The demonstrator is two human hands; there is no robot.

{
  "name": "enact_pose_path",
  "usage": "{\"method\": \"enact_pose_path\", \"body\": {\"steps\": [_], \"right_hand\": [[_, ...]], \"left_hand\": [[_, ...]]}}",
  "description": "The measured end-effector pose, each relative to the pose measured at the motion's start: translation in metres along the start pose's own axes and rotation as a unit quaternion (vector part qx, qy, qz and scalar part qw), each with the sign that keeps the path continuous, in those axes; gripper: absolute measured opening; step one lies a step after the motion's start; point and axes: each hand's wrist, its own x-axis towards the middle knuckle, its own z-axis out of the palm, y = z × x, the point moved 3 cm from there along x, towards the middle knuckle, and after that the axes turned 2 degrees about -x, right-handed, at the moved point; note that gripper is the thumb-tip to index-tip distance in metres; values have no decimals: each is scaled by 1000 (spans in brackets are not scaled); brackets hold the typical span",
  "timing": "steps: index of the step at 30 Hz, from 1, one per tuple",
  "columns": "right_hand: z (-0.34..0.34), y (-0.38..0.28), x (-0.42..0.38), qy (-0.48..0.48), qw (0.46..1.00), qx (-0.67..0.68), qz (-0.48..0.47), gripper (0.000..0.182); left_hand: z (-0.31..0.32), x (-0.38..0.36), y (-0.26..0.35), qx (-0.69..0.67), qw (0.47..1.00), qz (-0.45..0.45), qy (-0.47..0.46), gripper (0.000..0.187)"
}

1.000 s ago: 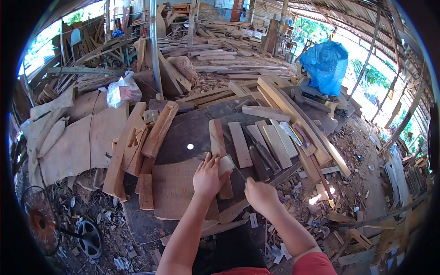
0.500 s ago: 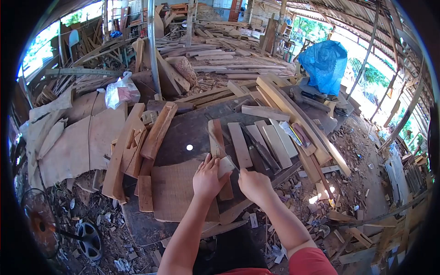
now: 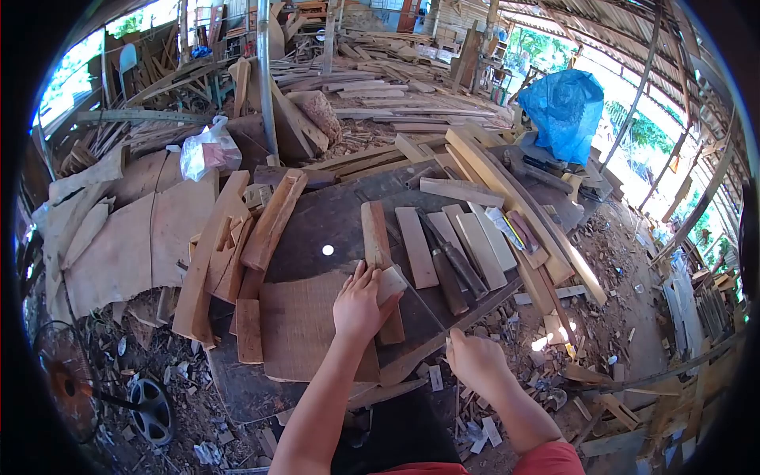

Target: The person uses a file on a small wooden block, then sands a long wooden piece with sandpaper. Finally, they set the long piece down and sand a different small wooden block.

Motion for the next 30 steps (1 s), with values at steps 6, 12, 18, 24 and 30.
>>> {"method": "enact_pose_path", "body": {"steps": [6, 12, 18, 24, 30], "right_hand": [[-1, -22, 65, 52, 998, 19, -27, 17], [7, -24, 73, 87, 995, 34, -38, 17], [8, 5, -4, 52, 998, -1, -27, 16], [-3, -7, 21, 54, 997, 13, -43, 16], [-3, -22, 78, 55, 997, 23, -37, 19]], "left_hand": [[-1, 1, -1, -10, 1000, 5, 0, 52], [-2, -1, 1, 4, 1000, -9, -6, 53], [-2, 2, 0, -3, 1000, -8, -9, 53], [-1, -1, -1, -4, 1000, 1, -4, 55], [3, 2, -4, 1, 1000, -8, 6, 53]]}}
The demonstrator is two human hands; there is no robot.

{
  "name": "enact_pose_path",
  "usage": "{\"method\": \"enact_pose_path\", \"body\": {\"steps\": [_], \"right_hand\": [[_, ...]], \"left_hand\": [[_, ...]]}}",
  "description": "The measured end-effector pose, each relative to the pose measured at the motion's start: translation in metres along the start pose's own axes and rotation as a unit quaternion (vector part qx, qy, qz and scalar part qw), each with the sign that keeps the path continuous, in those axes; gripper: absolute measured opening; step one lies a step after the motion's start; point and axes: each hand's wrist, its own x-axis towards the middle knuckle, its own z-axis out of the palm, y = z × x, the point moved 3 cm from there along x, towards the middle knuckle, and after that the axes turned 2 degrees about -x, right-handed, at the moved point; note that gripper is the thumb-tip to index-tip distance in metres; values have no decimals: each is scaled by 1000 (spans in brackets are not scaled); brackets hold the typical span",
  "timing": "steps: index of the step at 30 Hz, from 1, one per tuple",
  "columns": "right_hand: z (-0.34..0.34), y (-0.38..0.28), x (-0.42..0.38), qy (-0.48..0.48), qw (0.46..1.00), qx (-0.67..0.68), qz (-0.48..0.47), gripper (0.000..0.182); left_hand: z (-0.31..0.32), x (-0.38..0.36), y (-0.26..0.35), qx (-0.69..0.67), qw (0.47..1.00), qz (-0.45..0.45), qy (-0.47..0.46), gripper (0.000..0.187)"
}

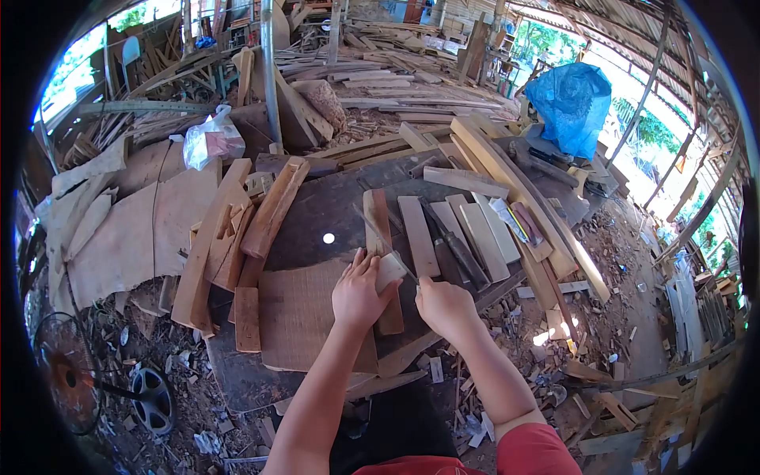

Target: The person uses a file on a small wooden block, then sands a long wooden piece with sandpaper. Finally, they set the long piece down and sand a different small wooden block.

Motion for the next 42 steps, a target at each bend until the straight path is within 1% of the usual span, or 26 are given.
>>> {"method": "enact_pose_path", "body": {"steps": [2, 4, 8, 9, 11, 14, 20, 22, 26, 28, 30, 33, 35, 38, 40, 42], "right_hand": [[1, 5, -9, 6, 1000, 4, -1, 18], [2, 10, -24, 14, 1000, 9, -3, 17], [0, 22, -75, -24, 1000, 1, 19, 18], [-1, 24, -82, -41, 999, -2, 29, 18], [-9, 24, -84, -39, 999, -14, 29, 18], [-11, 20, -68, -31, 999, -20, 18, 17], [-1, -1, 3, 2, 1000, -4, -11, 19], [1, -1, 10, 9, 1000, 3, -24, 20], [3, 3, -13, 3, 1000, 2, -3, 19], [-1, 11, -41, -25, 1000, 3, 11, 17], [-10, 16, -71, -48, 998, -31, 19, 16], [-11, 29, -92, -50, 998, -40, 29, 17], [-14, 28, -86, -42, 998, -27, 31, 17], [-9, 14, -56, -38, 999, -9, 24, 18], [-4, 4, -28, 3, 1000, 5, 9, 18], [3, -3, 0, 19, 1000, 5, -3, 18]], "left_hand": [[1, 0, 1, 4, 1000, -13, 1, 51], [-1, 1, 2, 0, 1000, -7, -2, 49], [-1, 1, 2, 2, 1000, -9, -5, 48], [-2, 1, 3, 1, 1000, -9, -6, 48], [-3, 0, 3, 2, 1000, -12, -9, 48], [-4, 0, 3, -6, 1000, -7, -9, 48], [-3, -1, 3, -1, 1000, 1, -10, 52], [-2, -1, 2, -17, 1000, -18, -6, 52], [-1, 0, 2, 8, 1000, -1, 11, 51], [-1, -1, 2, 5, 1000, -10, 0, 51], [-1, 0, 2, 2, 1000, -11, 0, 52], [-2, 1, 0, -9, 1000, -13, -13, 53], [-2, 0, 0, -16, 999, -16, -27, 53], [-3, -2, 2, 15, 1000, -5, -27, 53], [-5, -3, 2, 4, 999, -6, -39, 54], [0, -3, 0, 9, 999, -15, -36, 54]]}}
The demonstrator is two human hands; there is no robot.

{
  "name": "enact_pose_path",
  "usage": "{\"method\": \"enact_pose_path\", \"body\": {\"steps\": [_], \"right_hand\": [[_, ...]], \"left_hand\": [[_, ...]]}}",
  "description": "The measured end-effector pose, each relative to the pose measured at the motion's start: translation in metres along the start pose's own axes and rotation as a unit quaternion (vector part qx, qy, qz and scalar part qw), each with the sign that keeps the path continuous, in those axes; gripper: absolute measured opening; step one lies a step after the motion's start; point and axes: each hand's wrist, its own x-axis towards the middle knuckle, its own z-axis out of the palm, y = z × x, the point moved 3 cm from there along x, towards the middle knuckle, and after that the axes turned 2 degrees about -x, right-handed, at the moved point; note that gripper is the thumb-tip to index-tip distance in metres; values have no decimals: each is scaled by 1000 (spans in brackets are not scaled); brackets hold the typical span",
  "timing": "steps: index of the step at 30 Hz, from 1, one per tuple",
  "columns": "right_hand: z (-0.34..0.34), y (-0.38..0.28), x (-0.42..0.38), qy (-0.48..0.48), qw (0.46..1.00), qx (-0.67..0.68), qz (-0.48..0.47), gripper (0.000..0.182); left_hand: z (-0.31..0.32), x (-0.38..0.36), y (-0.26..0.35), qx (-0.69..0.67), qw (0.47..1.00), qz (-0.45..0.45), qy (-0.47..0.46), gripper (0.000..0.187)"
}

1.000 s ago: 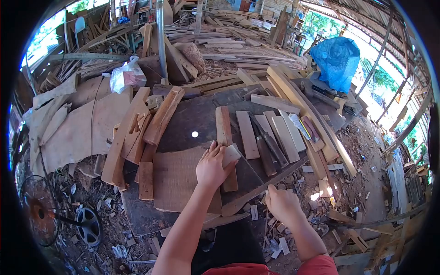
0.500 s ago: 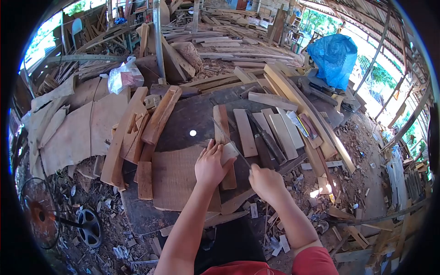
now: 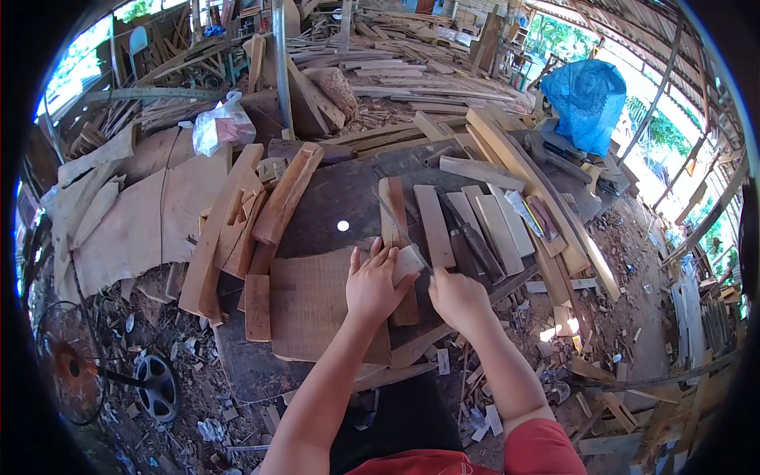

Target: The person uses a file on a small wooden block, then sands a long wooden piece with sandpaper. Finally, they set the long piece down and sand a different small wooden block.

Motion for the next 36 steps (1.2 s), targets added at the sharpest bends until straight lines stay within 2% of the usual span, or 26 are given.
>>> {"method": "enact_pose_path", "body": {"steps": [4, 9, 12, 21, 23, 30, 36], "right_hand": [[7, 6, 1, 11, 1000, 16, -5, 18], [-4, 24, -71, -48, 998, -14, 23, 16], [-5, 35, -93, -43, 998, -20, 32, 16], [-2, 10, -18, 16, 1000, -14, -12, 18], [-9, 8, -7, 4, 1000, -6, -14, 18], [-19, 10, -3, 27, 999, 17, 19, 22], [-2, 5, 8, 27, 999, 42, 4, 21]], "left_hand": [[2, 1, 1, 6, 1000, -19, 9, 53], [-1, 1, 2, 11, 1000, -24, -3, 52], [-1, 3, 2, 9, 1000, -22, -3, 51], [2, 1, 0, 2, 1000, -14, 3, 52], [3, 1, 0, 2, 1000, -15, 0, 53], [-1, 1, 4, 5, 1000, -28, -1, 55], [1, 0, 2, 14, 1000, -15, 21, 54]]}}
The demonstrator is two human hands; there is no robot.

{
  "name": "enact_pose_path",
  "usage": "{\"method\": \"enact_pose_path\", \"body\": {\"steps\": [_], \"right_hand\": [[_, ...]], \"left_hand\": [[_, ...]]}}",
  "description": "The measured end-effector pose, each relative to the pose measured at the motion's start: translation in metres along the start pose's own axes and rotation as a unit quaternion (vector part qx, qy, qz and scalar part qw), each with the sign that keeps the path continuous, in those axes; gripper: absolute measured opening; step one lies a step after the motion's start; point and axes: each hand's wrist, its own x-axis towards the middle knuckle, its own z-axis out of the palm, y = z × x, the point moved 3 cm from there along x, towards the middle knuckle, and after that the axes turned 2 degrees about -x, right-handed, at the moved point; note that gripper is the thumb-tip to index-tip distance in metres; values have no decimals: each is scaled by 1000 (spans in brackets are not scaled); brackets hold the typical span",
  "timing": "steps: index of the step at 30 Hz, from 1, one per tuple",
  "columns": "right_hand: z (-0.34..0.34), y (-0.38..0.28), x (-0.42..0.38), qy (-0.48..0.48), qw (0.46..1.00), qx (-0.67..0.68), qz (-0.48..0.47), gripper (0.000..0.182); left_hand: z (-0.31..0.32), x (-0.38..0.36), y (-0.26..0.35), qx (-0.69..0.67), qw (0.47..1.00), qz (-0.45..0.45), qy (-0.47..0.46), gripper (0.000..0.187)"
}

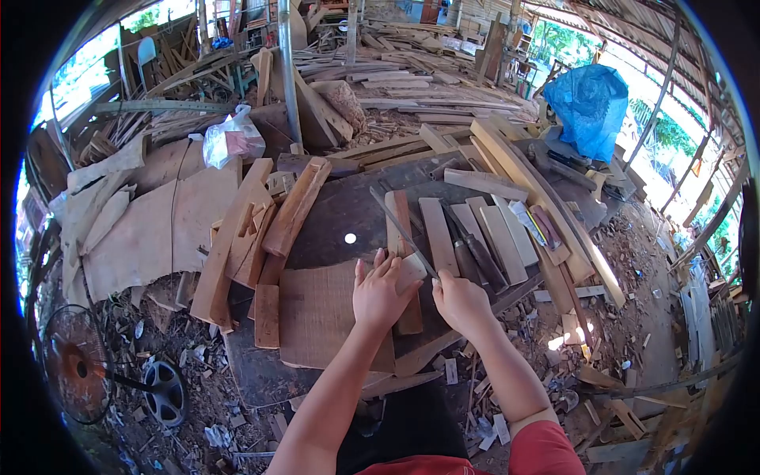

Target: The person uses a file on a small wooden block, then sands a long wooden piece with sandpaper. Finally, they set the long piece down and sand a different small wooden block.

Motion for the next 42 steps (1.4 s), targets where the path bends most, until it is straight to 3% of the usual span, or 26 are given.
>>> {"method": "enact_pose_path", "body": {"steps": [42], "right_hand": [[22, 4, 5, 42, 996, 74, -7, 18]], "left_hand": [[-3, 1, 2, 4, 1000, -7, -6, 53]]}}
